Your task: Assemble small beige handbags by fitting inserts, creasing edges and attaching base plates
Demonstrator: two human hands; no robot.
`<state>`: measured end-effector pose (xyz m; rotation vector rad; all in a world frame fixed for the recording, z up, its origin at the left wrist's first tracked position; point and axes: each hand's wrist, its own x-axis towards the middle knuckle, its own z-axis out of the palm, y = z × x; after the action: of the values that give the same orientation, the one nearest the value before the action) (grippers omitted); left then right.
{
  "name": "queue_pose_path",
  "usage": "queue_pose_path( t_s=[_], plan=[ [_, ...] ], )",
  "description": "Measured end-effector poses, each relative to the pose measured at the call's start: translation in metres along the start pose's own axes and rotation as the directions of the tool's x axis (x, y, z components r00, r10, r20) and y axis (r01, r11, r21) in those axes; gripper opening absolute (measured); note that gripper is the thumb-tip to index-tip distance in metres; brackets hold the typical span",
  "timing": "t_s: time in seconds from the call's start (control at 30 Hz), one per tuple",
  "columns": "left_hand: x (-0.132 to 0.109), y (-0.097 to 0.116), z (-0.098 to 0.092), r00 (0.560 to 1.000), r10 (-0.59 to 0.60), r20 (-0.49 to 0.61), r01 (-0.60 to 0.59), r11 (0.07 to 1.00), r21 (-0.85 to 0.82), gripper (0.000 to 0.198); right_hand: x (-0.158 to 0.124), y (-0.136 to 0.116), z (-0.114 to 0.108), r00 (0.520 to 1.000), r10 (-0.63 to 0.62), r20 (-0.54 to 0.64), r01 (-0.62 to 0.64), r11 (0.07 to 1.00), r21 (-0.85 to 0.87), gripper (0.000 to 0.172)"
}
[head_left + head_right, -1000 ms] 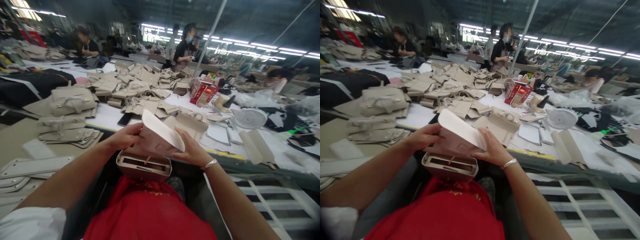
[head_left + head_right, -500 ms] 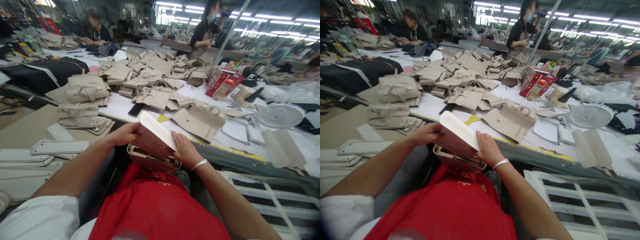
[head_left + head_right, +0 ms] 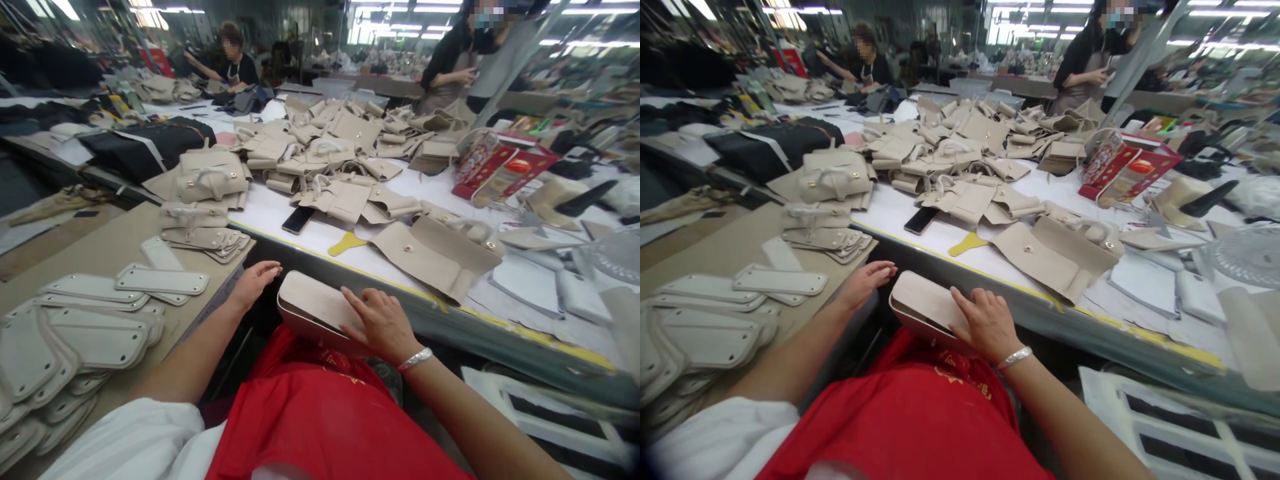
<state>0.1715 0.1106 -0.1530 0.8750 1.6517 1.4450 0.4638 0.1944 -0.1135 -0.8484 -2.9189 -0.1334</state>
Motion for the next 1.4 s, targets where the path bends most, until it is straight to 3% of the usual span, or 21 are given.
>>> queue_pose_path(
  t_s=[0.1, 0.33, 0.47, 0.57, 0.7, 0.8, 0.9, 1.03, 1.13, 1.23, 1.3, 1.4],
  plan=[
    [-0.008, -0.01, 0.007, 1.0, -0.028, 0.008, 0.028, 0.999, -0.023, 0.046, 0.008, 0.003, 0.008, 0.992, -0.07, 0.104, 0.07, 0.998, -0.003, 0.054],
    [-0.01, -0.018, 0.022, 0.996, 0.008, 0.087, -0.015, 0.996, 0.087, 0.047, 0.008, 0.019, 0.012, 0.958, -0.179, 0.226, 0.182, 0.983, 0.006, 0.059],
    [-0.011, -0.021, 0.021, 0.989, 0.009, 0.146, -0.033, 0.986, 0.162, 0.055, 0.007, 0.024, 0.016, 0.963, -0.173, 0.208, 0.176, 0.984, 0.005, 0.058],
    [-0.01, -0.023, 0.019, 0.992, -0.015, 0.125, -0.008, 0.982, 0.186, 0.055, 0.004, 0.025, 0.022, 0.979, -0.144, 0.141, 0.147, 0.989, -0.007, 0.056],
    [-0.007, -0.026, 0.02, 0.997, -0.026, 0.072, 0.013, 0.986, 0.167, 0.057, 0.005, 0.021, 0.025, 0.959, -0.24, 0.148, 0.246, 0.969, -0.02, 0.052],
    [-0.005, -0.028, 0.023, 0.999, 0.006, 0.051, -0.015, 0.981, 0.192, 0.061, 0.012, 0.017, 0.021, 0.931, -0.299, 0.207, 0.308, 0.951, -0.01, 0.051],
    [-0.007, -0.025, 0.025, 0.989, 0.136, 0.062, -0.15, 0.921, 0.36, 0.06, 0.021, 0.014, 0.014, 0.914, -0.307, 0.266, 0.32, 0.947, -0.006, 0.053],
    [-0.016, -0.01, 0.03, 0.911, 0.379, 0.161, -0.383, 0.637, 0.669, 0.054, 0.028, 0.005, 0.008, 0.902, -0.295, 0.316, 0.308, 0.951, 0.009, 0.055],
    [-0.026, 0.005, 0.044, 0.843, 0.432, 0.321, -0.512, 0.457, 0.728, 0.04, 0.029, -0.001, 0.008, 0.9, -0.276, 0.337, 0.279, 0.959, 0.04, 0.052],
    [-0.036, 0.013, 0.065, 0.697, 0.307, 0.648, -0.715, 0.373, 0.591, 0.026, 0.026, 0.0, 0.008, 0.91, -0.24, 0.339, 0.21, 0.97, 0.122, 0.053],
    [-0.04, 0.014, 0.075, 0.605, 0.189, 0.774, -0.78, 0.335, 0.528, 0.035, 0.023, 0.005, 0.009, 0.912, -0.251, 0.324, 0.176, 0.954, 0.242, 0.06],
    [-0.039, 0.014, 0.08, 0.564, 0.094, 0.82, -0.806, 0.276, 0.523, 0.049, 0.02, 0.016, 0.008, 0.919, -0.255, 0.302, 0.102, 0.891, 0.443, 0.068]
  ],
)
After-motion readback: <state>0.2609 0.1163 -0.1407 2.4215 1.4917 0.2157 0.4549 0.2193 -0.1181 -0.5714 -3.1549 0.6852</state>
